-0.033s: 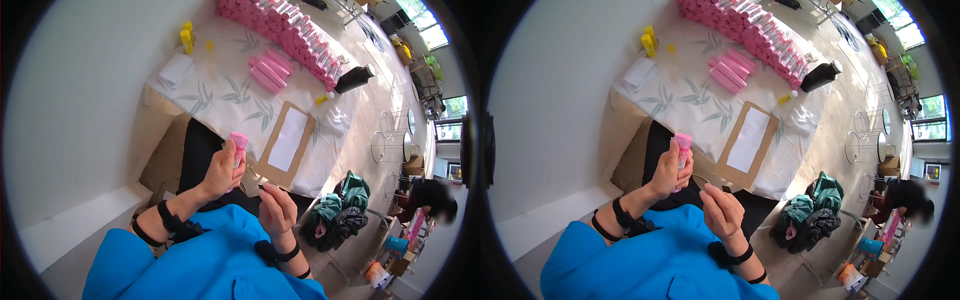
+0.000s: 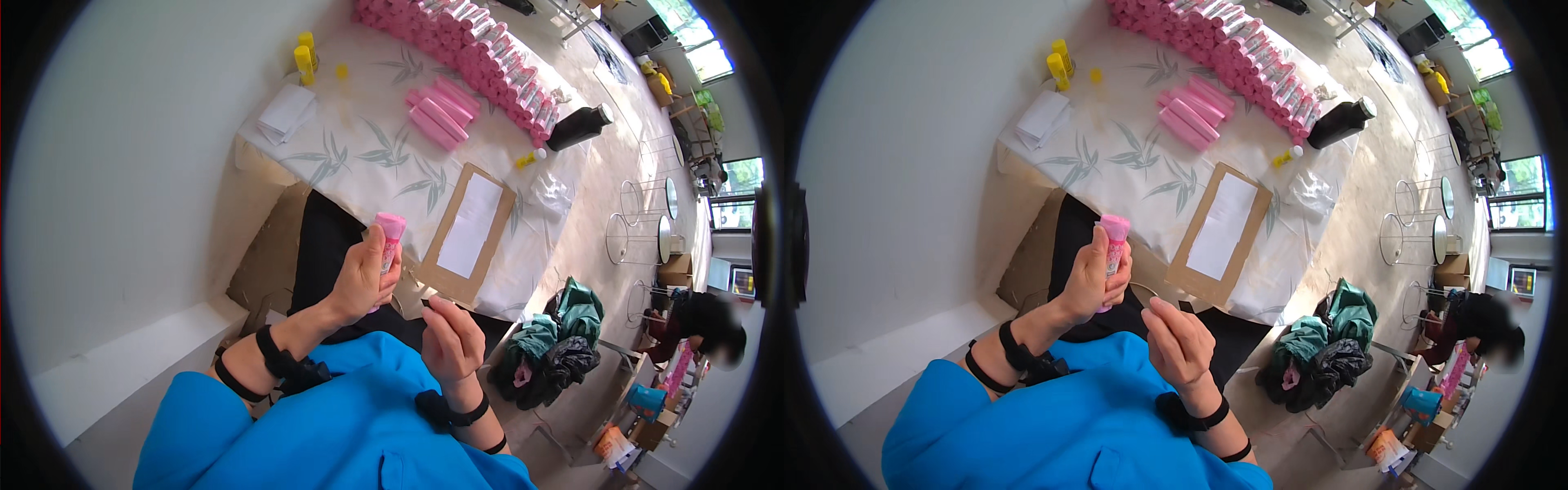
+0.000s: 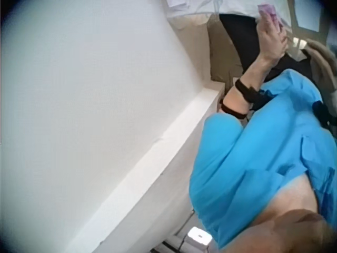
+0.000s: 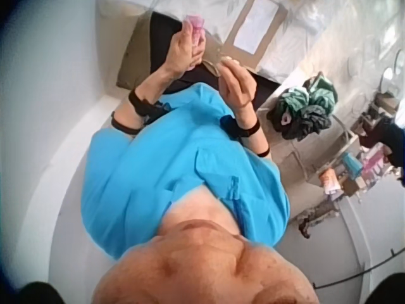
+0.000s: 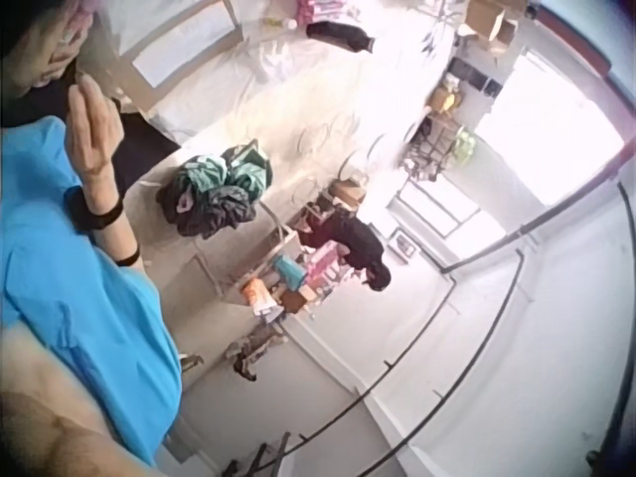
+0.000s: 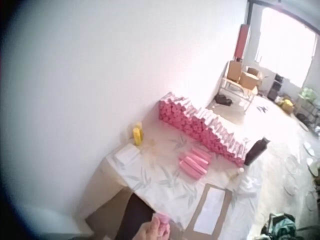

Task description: Applying labels to pink product rolls using a glue stick.

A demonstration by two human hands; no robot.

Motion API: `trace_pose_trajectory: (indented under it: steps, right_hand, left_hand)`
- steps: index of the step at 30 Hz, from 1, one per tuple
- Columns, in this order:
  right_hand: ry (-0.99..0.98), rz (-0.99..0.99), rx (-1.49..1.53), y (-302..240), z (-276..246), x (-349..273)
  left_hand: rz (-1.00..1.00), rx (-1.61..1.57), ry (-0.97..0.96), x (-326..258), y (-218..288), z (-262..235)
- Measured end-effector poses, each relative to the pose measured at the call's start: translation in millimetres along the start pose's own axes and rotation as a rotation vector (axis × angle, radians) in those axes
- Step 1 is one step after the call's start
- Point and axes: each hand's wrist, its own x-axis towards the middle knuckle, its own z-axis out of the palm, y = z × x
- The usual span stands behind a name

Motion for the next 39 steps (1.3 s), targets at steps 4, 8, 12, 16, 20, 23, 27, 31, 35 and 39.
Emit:
trace_pose_trajectory:
  steps: [4, 8, 12, 16, 20, 23, 27, 31, 35, 39]
  right_hand:
    - [-0.007, 0.006, -0.016, -1.5, 1.5, -0.2]
    - [-0.005, 0.015, -0.02, -2.9, 1.4, -1.6]
    - [-0.017, 0.021, -0.022, -4.2, 1.9, -3.5]
    - [-0.022, 0.022, -0.015, -5.8, 4.7, -4.2]
    - [-0.032, 0.022, -0.003, -6.5, 7.2, -3.4]
    - [-0.04, 0.026, 0.002, -6.2, 8.5, -2.6]
    - [-0.044, 0.027, 0.005, -5.7, 10.2, -1.2]
    - [-0.043, 0.025, 0.01, -4.9, 11.4, 0.0]
    - [-0.039, 0.023, 0.011, -2.7, 12.3, 0.4]
    - [-0.032, 0.024, 0.017, -3.0, 13.3, -0.5]
  left_hand:
    - [0.002, -0.006, -0.038, -2.4, 5.1, 1.9]
    - [-0.024, -0.019, -0.053, -5.4, 5.6, 4.0]
    - [-0.041, -0.039, -0.089, -8.5, 6.7, 3.6]
    - [-0.045, -0.078, -0.13, -12.1, 8.5, 2.2]
    - [-0.021, -0.104, -0.171, -12.4, 8.7, -0.2]
    - [-0.007, -0.095, -0.173, -12.2, 11.0, -0.3]
    - [-0.002, -0.048, -0.154, -12.4, 12.2, -1.0]
    - [-0.004, -0.006, -0.102, -13.6, 12.3, -1.1]
    - [-0.012, -0.014, -0.092, -11.6, 12.5, -0.9]
    - [-0.015, -0.023, -0.092, -12.2, 11.7, -1.4]
